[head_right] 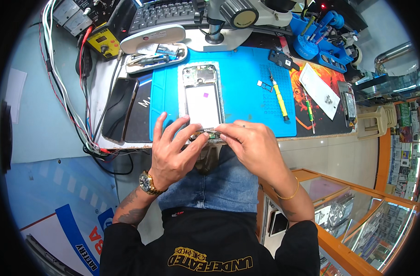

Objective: The person repairs a mobile phone by hand and using a screwdriver. They align and connect internal components and manipulate small screws within the device frame.

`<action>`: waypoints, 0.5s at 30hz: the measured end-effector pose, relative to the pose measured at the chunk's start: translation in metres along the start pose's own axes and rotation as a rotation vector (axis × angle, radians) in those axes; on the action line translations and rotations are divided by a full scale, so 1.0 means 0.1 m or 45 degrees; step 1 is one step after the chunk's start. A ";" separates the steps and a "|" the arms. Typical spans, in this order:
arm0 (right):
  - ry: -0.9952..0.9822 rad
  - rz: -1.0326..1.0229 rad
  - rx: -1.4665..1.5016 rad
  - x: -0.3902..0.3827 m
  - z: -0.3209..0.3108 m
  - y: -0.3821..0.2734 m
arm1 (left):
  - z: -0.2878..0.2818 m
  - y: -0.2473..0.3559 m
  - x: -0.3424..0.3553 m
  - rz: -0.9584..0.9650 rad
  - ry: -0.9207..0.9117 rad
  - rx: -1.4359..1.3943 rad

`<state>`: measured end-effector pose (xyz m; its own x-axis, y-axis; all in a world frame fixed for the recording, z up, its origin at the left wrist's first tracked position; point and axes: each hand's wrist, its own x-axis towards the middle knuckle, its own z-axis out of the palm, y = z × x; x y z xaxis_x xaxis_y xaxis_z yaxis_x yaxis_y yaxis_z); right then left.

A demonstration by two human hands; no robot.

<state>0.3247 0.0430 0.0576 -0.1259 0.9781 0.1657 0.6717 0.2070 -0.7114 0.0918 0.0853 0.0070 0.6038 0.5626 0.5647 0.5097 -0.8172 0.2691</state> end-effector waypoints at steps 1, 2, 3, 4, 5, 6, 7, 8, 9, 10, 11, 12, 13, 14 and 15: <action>0.003 -0.023 -0.024 0.01 0.00 0.00 | 0.00 -0.01 0.00 -0.006 -0.002 -0.008; 0.010 -0.024 -0.025 0.01 -0.02 -0.03 | 0.02 -0.02 -0.02 0.001 -0.001 -0.006; -0.003 0.000 -0.119 -0.01 -0.05 -0.08 | 0.03 -0.03 -0.04 0.011 0.022 -0.014; -0.016 0.023 -0.209 -0.02 -0.07 -0.11 | 0.04 -0.04 -0.06 0.021 0.041 -0.019; -0.009 0.023 -0.204 -0.03 -0.08 -0.11 | 0.03 -0.03 -0.06 0.027 0.038 -0.015; 0.006 0.033 -0.188 -0.04 -0.09 -0.11 | 0.03 -0.03 -0.04 0.019 0.034 -0.008; 0.019 0.045 -0.173 -0.05 -0.10 -0.11 | 0.03 -0.01 -0.04 0.008 0.029 -0.004; 0.021 0.046 -0.169 -0.04 -0.11 -0.12 | 0.03 -0.01 -0.04 0.010 0.026 -0.002; 0.007 0.057 -0.165 -0.04 -0.11 -0.13 | 0.03 0.00 -0.04 -0.001 0.025 0.010; -0.007 0.071 -0.167 -0.04 -0.12 -0.14 | 0.04 0.01 -0.04 -0.011 0.026 0.017; -0.006 0.075 -0.169 -0.04 -0.12 -0.12 | 0.05 0.01 -0.04 -0.009 0.026 0.013; 0.005 0.046 -0.157 -0.04 -0.11 -0.09 | 0.07 0.01 -0.05 -0.016 0.025 0.014; 0.017 0.012 -0.142 -0.04 -0.10 -0.07 | 0.07 0.01 -0.04 -0.021 0.025 0.021; 0.019 0.008 -0.141 -0.04 -0.10 -0.05 | 0.07 0.00 -0.05 -0.020 0.026 0.025; 0.044 0.012 -0.090 -0.04 -0.10 -0.04 | 0.07 0.00 -0.06 -0.013 0.030 0.015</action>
<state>0.3298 0.0379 0.0661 -0.0946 0.9784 0.1837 0.7225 0.1944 -0.6635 0.0925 0.0834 -0.0019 0.5840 0.5676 0.5804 0.5228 -0.8099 0.2660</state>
